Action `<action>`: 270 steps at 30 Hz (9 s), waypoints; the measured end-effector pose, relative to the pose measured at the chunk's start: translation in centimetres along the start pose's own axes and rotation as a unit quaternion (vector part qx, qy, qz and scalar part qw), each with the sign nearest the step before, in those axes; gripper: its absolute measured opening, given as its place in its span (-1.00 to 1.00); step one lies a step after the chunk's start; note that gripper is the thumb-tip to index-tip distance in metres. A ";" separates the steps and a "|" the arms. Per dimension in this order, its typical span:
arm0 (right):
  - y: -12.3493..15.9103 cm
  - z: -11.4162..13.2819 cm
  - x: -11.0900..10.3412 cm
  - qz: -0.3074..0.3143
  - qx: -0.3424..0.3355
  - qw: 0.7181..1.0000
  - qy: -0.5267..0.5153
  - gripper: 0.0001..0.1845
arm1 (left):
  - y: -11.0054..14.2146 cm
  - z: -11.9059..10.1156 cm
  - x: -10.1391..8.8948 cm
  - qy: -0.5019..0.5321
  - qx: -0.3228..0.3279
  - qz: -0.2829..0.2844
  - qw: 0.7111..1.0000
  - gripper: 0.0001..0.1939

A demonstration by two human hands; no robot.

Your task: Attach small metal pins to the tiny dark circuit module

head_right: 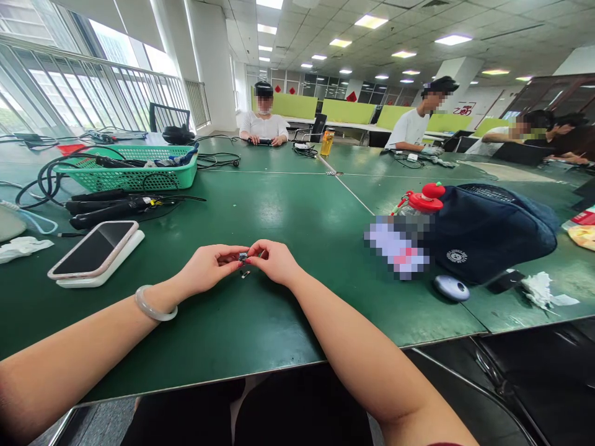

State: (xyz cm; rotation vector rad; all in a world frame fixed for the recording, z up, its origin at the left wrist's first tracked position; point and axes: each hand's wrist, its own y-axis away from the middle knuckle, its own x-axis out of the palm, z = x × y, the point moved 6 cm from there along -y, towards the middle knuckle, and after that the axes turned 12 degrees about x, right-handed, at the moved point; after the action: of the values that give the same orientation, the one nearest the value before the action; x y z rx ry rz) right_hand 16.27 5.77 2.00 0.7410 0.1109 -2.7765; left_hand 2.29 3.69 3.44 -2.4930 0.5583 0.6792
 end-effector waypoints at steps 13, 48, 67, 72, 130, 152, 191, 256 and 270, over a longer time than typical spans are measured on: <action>0.6 0.8 0.5 0.048 -0.060 0.995 0.064 -0.82 | 0.1 -0.1 -0.1 0.069 -0.030 0.027 0.997 -0.54; -0.7 -1.2 0.0 -0.010 -0.031 0.945 0.325 -0.88 | -0.4 2.3 -1.6 -0.005 -0.063 -0.044 0.997 -0.63; 1.9 3.1 1.4 -0.110 -0.174 0.943 0.262 -0.80 | -0.4 0.9 -0.1 0.069 -0.034 -0.003 0.997 -0.70; 2.0 3.1 1.0 -0.103 -0.165 0.954 0.228 -0.83 | -0.3 0.9 -0.3 0.046 -0.031 -0.008 0.998 -0.70; 0.3 0.2 1.7 0.017 -0.074 0.959 0.274 -0.95 | -0.3 2.5 -1.7 -0.125 -0.048 -0.021 0.991 -0.73; 1.6 2.5 0.9 -0.059 -0.140 0.975 0.160 -0.93 | -0.1 1.1 -0.2 -0.050 -0.005 0.049 0.998 -0.72; 0.6 0.7 2.9 -0.026 -0.123 0.953 0.276 -0.87 | -0.2 2.9 -1.5 -0.156 -0.060 -0.004 0.986 -0.73; -0.3 -0.2 0.9 -0.046 -0.065 0.957 0.280 -0.85 | -0.3 3.1 -0.8 0.116 -0.084 -0.045 0.989 -0.64; -0.2 -0.3 0.6 -0.042 -0.055 0.945 0.320 -0.92 | -0.3 3.3 -0.4 0.109 -0.076 -0.014 0.991 -0.63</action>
State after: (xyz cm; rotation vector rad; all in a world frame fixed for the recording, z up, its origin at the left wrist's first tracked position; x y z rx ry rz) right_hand 15.87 5.89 1.43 1.6039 0.4230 -2.4614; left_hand 1.00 5.83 1.29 -2.7329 0.5679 0.4569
